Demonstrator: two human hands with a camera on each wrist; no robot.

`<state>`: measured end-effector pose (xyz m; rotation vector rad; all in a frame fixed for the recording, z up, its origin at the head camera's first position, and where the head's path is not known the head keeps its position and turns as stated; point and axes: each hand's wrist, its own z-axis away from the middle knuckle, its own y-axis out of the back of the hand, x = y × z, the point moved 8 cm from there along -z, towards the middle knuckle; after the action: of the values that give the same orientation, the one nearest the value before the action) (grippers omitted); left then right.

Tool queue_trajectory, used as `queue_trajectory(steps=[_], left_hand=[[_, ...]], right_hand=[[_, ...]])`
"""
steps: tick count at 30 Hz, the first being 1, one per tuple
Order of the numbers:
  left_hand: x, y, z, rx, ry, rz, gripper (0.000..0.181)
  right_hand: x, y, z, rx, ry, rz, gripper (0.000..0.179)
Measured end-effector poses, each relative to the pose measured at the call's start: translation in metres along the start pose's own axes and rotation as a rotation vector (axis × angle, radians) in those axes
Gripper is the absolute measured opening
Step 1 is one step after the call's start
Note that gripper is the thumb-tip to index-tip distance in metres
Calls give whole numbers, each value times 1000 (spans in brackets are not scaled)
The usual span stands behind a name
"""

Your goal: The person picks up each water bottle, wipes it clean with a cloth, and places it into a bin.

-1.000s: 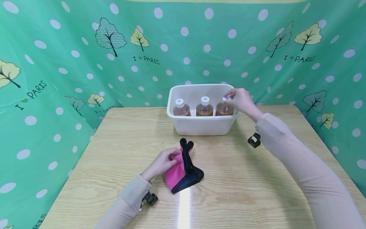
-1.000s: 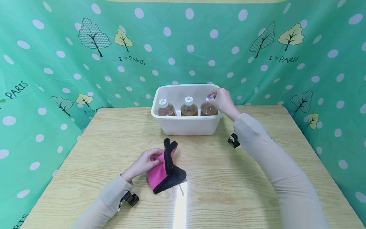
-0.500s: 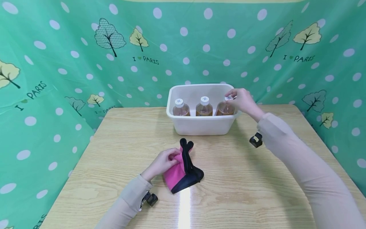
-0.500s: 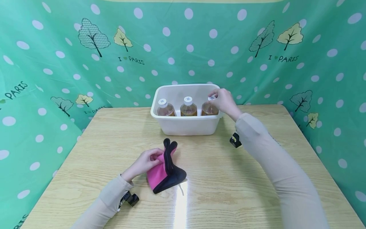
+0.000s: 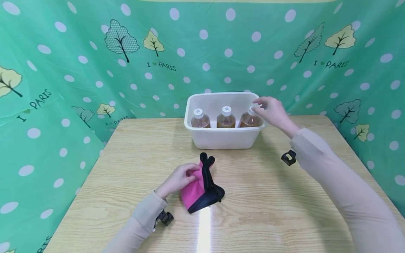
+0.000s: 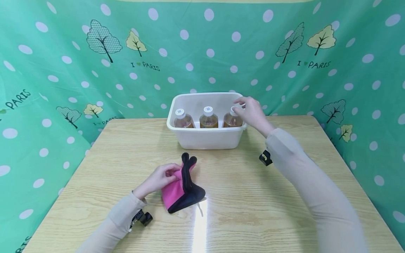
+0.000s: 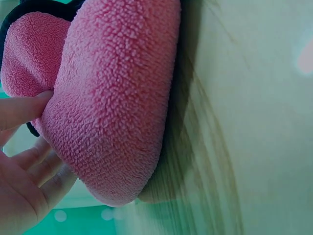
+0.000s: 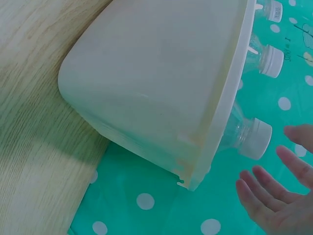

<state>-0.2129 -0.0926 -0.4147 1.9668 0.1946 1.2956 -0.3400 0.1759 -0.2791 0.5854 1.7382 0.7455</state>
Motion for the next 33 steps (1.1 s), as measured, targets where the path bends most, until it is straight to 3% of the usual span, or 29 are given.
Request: queue_trajectory(steps=[8,16,28,33], left_hand=[[-2,3,-1,-36,8,-61,27],[3,14,-2,-80,-24,-194,27],[5,25,-5,-109,-41,-404,30],[4,28,-6,-113,-47,-455,30]], right_hand=[[-3,8,17,53,49,-2,32],[1,10,37,73,90,-25,28],[5,9,75,50,174,30,25],[10,7,87,45,173,56,26]])
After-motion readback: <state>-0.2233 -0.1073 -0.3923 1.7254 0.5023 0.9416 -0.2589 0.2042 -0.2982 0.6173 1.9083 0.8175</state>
